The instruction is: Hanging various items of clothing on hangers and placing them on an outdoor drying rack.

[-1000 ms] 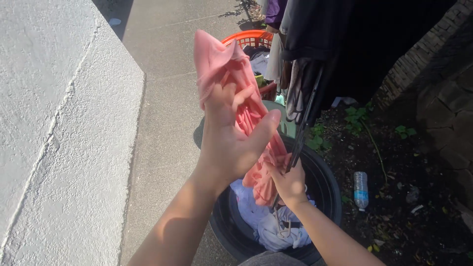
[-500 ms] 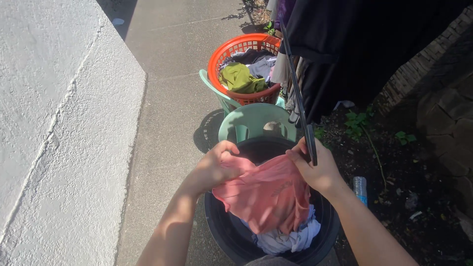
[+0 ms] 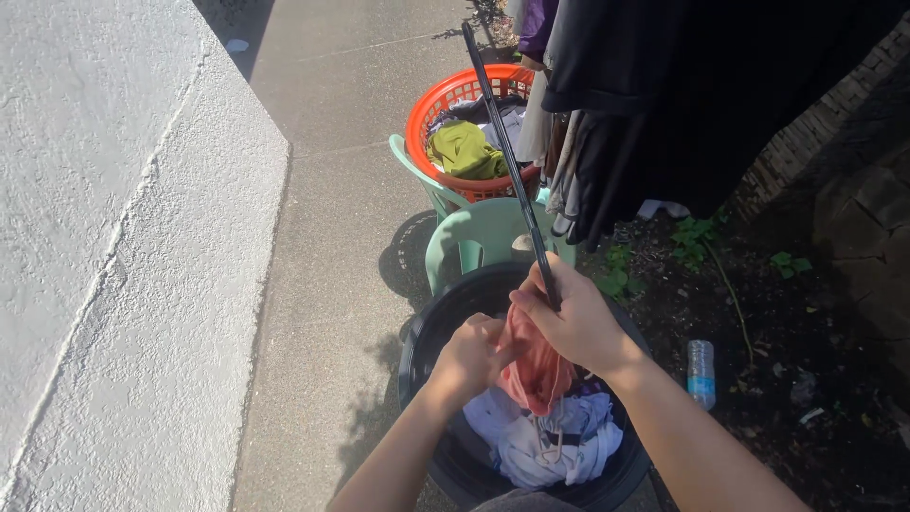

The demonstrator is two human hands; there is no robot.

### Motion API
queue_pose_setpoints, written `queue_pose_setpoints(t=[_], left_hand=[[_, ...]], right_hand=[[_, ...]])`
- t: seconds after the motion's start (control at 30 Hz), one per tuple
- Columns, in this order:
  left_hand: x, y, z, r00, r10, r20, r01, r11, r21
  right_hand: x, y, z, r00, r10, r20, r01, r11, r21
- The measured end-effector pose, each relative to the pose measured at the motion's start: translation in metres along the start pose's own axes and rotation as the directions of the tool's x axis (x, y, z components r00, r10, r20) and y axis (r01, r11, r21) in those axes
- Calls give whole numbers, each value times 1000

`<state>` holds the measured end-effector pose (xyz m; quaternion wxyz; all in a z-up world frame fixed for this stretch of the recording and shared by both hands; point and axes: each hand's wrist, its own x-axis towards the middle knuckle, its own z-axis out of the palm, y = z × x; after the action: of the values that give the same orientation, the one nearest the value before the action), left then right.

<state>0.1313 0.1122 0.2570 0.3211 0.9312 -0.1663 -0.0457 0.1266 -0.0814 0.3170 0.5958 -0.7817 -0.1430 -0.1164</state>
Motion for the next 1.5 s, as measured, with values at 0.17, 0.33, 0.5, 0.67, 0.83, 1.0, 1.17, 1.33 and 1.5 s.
queue_pose_setpoints(t=[0.17,0.33,0.5,0.67,0.83,1.0,1.17,1.33,1.5], left_hand=[[8,-58,14,1000,4,26,15,753,-658],[-13,-36,-62,956,292,-33,-293,956,-24],[-17,21,-89,970,214,-113,-176,945,277],[-2,6,-89,993,-31,-110,71,922,382],[14,-38,-70,990,-83,-118,126,895,428],[4,-5,-56,977,171,-126,-119,932,342],[1,50,-64,904,392,-173,-313,880,357],[20,49,-80,851,501,-161,-437,843,313],[19,66,-96,906,395,-149,-368,912,184]], right_hand=[[6,9,-29,999,37,13,-35,992,-119],[7,59,-57,931,344,125,-337,939,-75],[-7,44,-64,910,388,146,-356,912,-203],[-30,13,-111,823,568,-27,-535,757,-375],[-53,-12,-153,733,677,-68,-626,631,-459],[-48,-31,-93,787,617,15,-536,695,-480],[-34,-13,-35,885,459,84,-320,727,-608],[-17,-54,-45,997,73,28,-37,759,-650],[-40,-25,-28,665,-740,-104,500,544,-674]])
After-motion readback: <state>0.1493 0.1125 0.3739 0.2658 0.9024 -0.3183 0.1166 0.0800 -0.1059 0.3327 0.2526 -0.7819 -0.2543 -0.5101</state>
